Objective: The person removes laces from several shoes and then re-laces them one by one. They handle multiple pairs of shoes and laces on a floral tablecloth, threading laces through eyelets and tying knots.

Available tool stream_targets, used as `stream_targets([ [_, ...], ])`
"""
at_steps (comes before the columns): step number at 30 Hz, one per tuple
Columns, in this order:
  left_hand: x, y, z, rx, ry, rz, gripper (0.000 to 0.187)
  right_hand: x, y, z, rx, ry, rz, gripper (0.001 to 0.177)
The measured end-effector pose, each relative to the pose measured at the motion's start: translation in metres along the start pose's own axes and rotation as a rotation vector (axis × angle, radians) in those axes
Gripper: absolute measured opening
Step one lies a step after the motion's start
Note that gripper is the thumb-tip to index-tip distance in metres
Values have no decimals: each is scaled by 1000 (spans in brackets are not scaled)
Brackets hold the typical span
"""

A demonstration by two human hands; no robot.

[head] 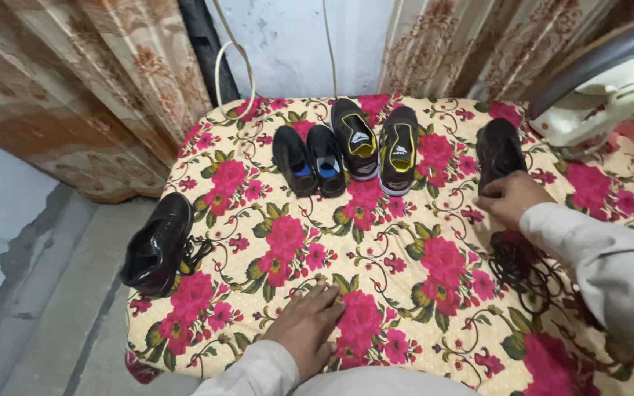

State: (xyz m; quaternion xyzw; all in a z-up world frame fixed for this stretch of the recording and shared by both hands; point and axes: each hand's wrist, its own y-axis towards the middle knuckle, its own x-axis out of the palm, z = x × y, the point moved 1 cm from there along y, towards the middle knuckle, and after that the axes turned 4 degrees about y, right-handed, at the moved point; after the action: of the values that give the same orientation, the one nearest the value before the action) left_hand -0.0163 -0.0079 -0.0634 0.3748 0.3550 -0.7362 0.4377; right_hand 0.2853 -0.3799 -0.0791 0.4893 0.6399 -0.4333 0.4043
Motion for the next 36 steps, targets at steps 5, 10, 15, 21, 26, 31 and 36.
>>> stream_targets([
  [5, -32, 11, 26, -158, -260, 29, 65, -26, -80, -80, -23, 184, 360, 45],
  [10, -63, 17, 74, -48, -343, 390, 95, -20, -207, -172, -415, 367, 309, 53],
  [15, -71, 5, 78, -124, -138, 713, 90, -34, -235, -232, -861, 456, -7, 51],
  [21, -60, -41, 32, -447, -99, 585, 75, -30, -228, -283, -1042, 396, -441, 35],
  [26, -55, -57, 5, -400, 20, 740, 57, -14, -233, -309, -1037, 344, -477, 37],
  [31, -54, -46, -3, -305, 14, 807, 58, -21, -237, -305, -1035, 446, -348, 46],
  [36, -52, -45, -20, -371, -102, 842, 51, -23, -237, -297, -807, 325, -332, 45],
])
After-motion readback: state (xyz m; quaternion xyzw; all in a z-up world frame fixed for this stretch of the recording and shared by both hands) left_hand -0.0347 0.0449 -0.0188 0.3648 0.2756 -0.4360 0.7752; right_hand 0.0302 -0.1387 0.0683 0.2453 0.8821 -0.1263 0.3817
